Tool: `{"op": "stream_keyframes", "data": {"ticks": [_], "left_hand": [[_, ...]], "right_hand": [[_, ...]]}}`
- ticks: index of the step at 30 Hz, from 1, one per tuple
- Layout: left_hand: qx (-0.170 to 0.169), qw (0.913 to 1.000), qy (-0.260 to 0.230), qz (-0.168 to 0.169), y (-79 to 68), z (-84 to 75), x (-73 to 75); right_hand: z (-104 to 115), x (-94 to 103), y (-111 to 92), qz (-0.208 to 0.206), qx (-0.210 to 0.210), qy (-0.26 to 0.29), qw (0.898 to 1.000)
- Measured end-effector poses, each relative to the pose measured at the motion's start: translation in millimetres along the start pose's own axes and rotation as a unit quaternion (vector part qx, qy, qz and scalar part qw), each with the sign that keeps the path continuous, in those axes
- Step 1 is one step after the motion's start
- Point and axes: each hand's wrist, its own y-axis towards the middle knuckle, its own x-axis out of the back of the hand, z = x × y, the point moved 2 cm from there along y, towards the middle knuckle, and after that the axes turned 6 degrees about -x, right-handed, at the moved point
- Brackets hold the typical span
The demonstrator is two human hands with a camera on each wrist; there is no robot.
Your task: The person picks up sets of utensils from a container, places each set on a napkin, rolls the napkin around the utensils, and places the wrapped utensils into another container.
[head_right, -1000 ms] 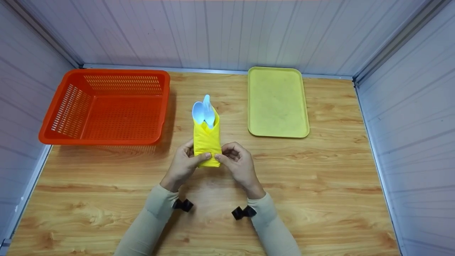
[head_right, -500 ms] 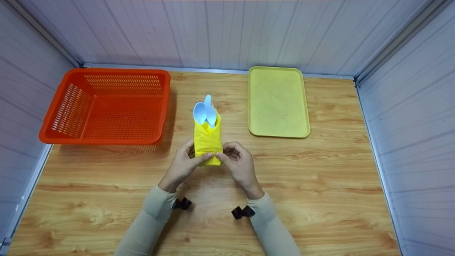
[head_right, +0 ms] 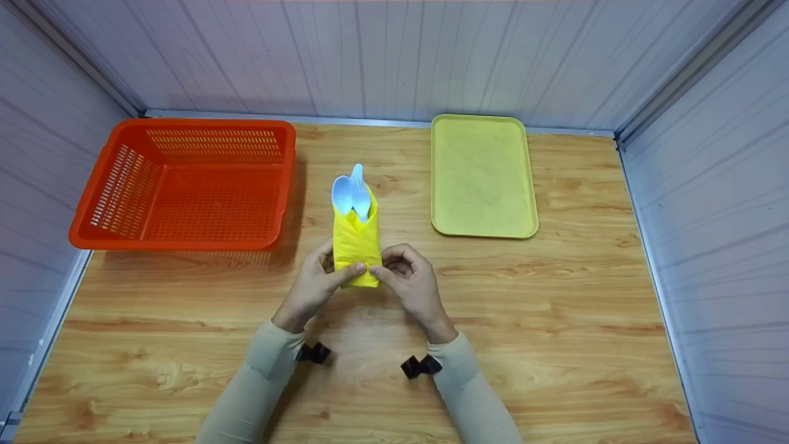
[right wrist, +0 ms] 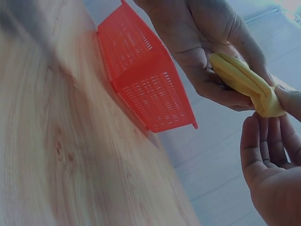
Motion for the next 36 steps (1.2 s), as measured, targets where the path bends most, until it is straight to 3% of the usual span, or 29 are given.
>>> {"op": "stream_keyframes", "data": {"ticks": [7, 11, 17, 20, 23, 25, 28, 31, 36], "left_hand": [[0.004, 0.9997, 0.026, -0.003, -0.7, -6.8, 1.1], [0.014, 0.9985, 0.048, -0.020, 0.8, -21.2, 14.0], [0.019, 0.9923, 0.102, -0.068, 12.2, -63.3, 63.6], [0.066, 0.9857, 0.129, -0.087, 22.3, -82.0, 96.2], [0.156, 0.9709, 0.147, -0.105, 33.8, -92.1, 126.2], [0.221, 0.9550, 0.161, -0.116, 39.8, -94.5, 142.3], [0.288, 0.9313, 0.187, -0.121, 45.7, -93.0, 159.9], [0.325, 0.9133, 0.211, -0.126, 48.0, -87.7, 171.2], [0.352, 0.8943, 0.249, -0.119, 50.5, -76.8, 182.2]], "right_hand": [[2.6, -1.6, 0.8, 0.016, -0.003, 0.009, 1.000], [3.0, 2.0, 1.2, 0.028, -0.001, 0.043, 0.999], [-0.2, 11.6, -0.8, 0.018, 0.000, 0.061, 0.998], [-2.2, 14.7, -2.6, 0.011, -0.001, 0.048, 0.999], [-3.6, 16.4, -4.0, 0.006, -0.005, 0.037, 0.999], [-4.1, 16.7, -4.3, 0.006, -0.009, 0.031, 0.999], [-4.7, 16.8, -4.5, 0.007, -0.016, 0.027, 0.999], [-5.6, 17.0, -4.6, 0.010, -0.023, 0.030, 0.999], [-7.1, 19.7, -4.9, 0.015, -0.023, 0.033, 0.999]]}}
